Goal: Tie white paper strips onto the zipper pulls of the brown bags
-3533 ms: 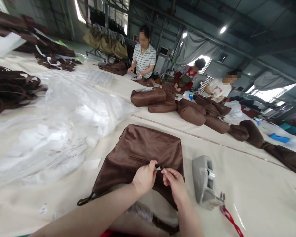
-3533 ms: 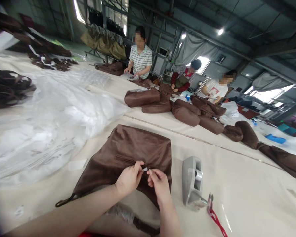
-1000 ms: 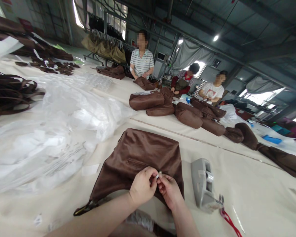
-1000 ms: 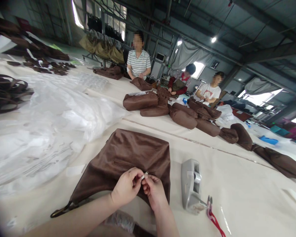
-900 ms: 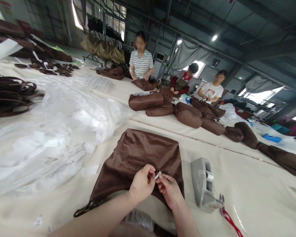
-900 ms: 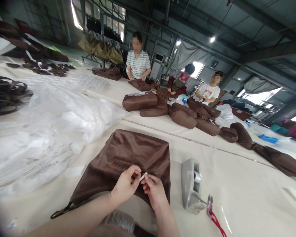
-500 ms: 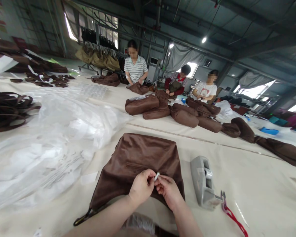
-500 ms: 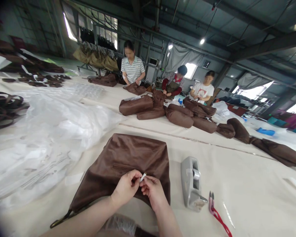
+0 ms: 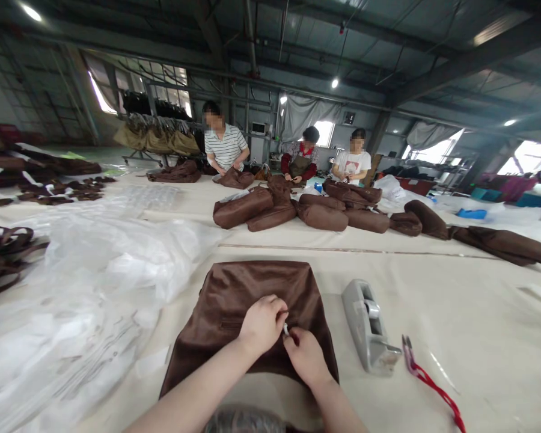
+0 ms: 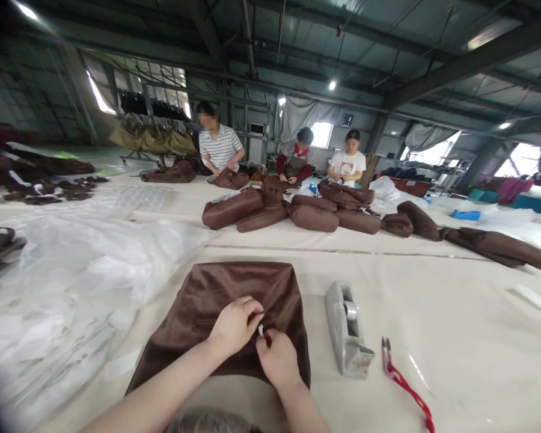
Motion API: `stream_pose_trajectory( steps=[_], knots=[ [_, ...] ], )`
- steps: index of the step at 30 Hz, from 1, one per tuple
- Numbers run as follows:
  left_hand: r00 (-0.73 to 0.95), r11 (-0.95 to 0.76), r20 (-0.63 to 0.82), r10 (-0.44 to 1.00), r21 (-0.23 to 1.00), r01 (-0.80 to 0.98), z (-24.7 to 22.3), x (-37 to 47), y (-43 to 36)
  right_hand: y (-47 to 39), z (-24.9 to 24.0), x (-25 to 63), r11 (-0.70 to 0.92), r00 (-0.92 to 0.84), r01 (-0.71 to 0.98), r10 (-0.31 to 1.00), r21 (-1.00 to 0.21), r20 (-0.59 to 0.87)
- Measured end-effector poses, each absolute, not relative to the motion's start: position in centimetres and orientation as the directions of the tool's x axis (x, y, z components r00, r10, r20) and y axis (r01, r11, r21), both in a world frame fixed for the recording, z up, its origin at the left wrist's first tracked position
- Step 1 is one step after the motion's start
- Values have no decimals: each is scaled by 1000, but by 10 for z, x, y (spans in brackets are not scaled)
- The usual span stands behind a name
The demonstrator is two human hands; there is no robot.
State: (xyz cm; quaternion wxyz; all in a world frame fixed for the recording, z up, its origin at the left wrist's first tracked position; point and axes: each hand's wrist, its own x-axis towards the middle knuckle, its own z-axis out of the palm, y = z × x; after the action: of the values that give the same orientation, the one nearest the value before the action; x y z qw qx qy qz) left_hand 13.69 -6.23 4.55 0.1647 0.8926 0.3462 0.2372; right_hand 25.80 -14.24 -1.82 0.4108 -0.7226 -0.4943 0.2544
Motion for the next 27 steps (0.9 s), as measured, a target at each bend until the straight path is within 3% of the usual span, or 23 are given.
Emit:
stream_pose_trajectory(
  steps=[2, 5, 10, 16, 22, 27],
  knots=[
    [768, -785, 208, 605, 312, 534, 51, 149, -51, -144, -22, 261, -200, 381, 639, 921, -743, 79],
    [822, -818, 44, 568, 137, 558, 48, 171, -42, -143, -31, 266, -207, 367, 714, 924, -668, 105],
    [824, -822, -15, 566, 65, 566, 32, 193, -47, -141, -35, 272, -194, 351, 735, 929, -650, 119],
    [822, -822, 59, 567, 115, 558, 29, 177, -46, -133, -27, 275, -250, 447, 706, 883, -663, 143],
    [806, -793, 109, 581, 298, 532, 32, 162, -36, -118, -29, 279, -314, 533, 643, 838, -699, 115],
    [824, -806, 108, 556, 311, 504, 27, 160, -35, -120, -31, 280, -285, 523, 602, 847, -746, 99]
  ],
)
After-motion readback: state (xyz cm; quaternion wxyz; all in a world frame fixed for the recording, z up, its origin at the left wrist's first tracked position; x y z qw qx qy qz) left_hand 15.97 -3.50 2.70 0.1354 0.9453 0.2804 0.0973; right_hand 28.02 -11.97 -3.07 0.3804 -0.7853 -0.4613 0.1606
